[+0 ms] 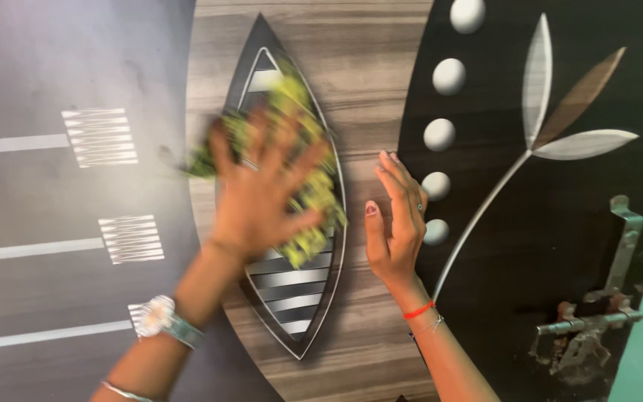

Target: The person wipes the surface of a dark-colored door with a patterned cloth. They repeatedly rub the cloth over the door's decorative elements and flat areas, moving the cloth in various directions to clean the surface.

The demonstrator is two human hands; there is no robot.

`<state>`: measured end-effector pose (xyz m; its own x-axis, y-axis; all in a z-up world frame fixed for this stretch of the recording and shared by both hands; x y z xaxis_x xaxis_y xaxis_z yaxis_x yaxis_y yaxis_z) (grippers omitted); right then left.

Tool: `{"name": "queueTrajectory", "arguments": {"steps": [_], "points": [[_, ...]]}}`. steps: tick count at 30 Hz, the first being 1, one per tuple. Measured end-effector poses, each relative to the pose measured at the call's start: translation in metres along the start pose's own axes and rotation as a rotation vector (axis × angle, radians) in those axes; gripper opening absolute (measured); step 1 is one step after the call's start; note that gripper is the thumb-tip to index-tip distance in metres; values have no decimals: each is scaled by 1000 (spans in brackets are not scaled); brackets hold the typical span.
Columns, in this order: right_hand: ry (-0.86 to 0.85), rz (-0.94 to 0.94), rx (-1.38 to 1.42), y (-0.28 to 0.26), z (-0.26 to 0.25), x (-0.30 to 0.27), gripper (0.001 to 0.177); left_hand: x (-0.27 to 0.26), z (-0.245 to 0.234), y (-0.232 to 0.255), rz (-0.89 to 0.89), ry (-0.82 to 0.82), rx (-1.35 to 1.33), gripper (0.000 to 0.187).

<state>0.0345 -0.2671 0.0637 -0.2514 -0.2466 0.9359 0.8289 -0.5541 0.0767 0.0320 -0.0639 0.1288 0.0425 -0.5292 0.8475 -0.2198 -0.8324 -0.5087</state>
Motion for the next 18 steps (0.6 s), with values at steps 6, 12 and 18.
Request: {"name": "queueTrajectory", "arguments": {"steps": [6,12,18], "points": [[-31,52,87,4,-13,-6,39,-140,4,60,516,-295,-115,88],[-37,-21,15,5,-8,-11,43,-166,-50,-86,-367,-551,137,98],[-52,-28,-20,1,-8,-7,44,-52,-27,-55,-381,58,107,104]]}}
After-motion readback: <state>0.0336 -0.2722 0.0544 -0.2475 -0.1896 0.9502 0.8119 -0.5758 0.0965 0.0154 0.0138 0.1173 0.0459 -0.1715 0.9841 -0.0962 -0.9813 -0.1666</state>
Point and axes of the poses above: each hand's wrist, its own x-axis towards the middle knuckle, its own z-axis out of the palm, y = z × x, the point moved 2 cm from there along x, towards the middle knuckle, and after that the axes turned 10 degrees about y, right-handed, at the moved point
